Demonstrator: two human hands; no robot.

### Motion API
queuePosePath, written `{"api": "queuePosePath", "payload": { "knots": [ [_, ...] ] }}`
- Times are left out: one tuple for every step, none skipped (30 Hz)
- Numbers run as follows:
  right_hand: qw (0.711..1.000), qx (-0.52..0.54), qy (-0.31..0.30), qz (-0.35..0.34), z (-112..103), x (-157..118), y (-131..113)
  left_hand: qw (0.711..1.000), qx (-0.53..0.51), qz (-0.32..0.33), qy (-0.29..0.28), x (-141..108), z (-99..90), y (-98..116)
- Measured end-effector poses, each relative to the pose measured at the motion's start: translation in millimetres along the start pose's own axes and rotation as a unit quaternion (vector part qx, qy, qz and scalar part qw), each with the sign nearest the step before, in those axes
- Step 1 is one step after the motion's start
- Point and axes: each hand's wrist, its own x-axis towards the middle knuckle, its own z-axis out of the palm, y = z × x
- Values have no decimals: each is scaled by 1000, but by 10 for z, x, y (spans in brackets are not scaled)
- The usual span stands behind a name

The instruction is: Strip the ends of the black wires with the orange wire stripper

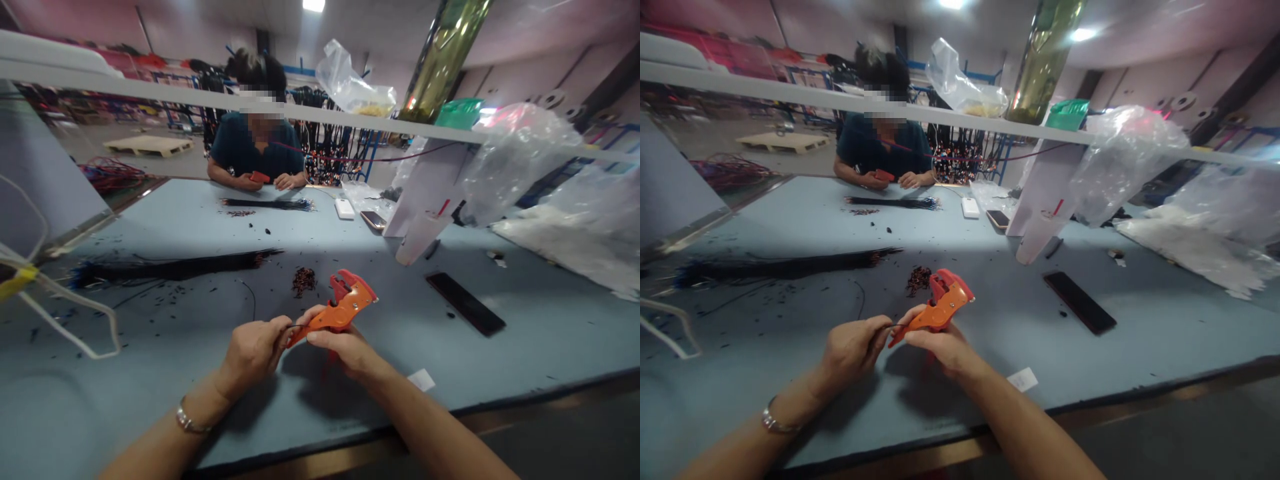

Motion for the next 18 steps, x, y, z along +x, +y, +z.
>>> {"api": "queuePosePath", "payload": {
  "knots": [
    [1000,-24,5,-11,13,-4,8,1000,-7,3,-5,5,-1,19],
    [999,-47,8,-20,24,-7,16,1000,-11,8,-11,10,-3,35],
    [997,-67,9,-32,34,-9,25,1000,-12,14,-15,15,-7,48],
    [995,-84,10,-45,42,-8,34,1000,-12,20,-17,18,-11,58],
    [993,-101,14,-57,50,-7,41,999,-13,26,-18,21,-15,64],
    [991,-117,17,-67,57,-4,48,999,-16,33,-19,22,-17,67],
    [988,-131,21,-75,65,-1,53,999,-20,38,-18,22,-17,67],
    [986,-140,26,-81,72,3,56,999,-22,42,-17,21,-15,65],
    [985,-145,32,-86,79,6,59,999,-23,44,-15,21,-11,62],
    [984,-145,38,-92,85,8,60,998,-25,48,-13,20,-4,59],
    [984,-141,44,-98,90,10,62,998,-27,54,-11,19,3,54],
    [984,-133,52,-104,91,12,63,998,-30,60,-10,18,10,50],
    [984,-124,59,-110,90,13,64,997,-32,66,-13,16,17,45],
    [985,-116,65,-113,84,16,65,997,-31,71,-16,14,23,39],
    [985,-108,71,-112,74,19,65,997,-26,72,-20,10,28,34],
    [986,-103,79,-110,60,22,65,997,-20,72,-24,7,31,28],
    [986,-99,85,-106,44,27,65,997,-14,69,-25,4,33,23],
    [986,-96,89,-102,26,31,63,997,-11,66,-23,1,35,18]
  ]
}}
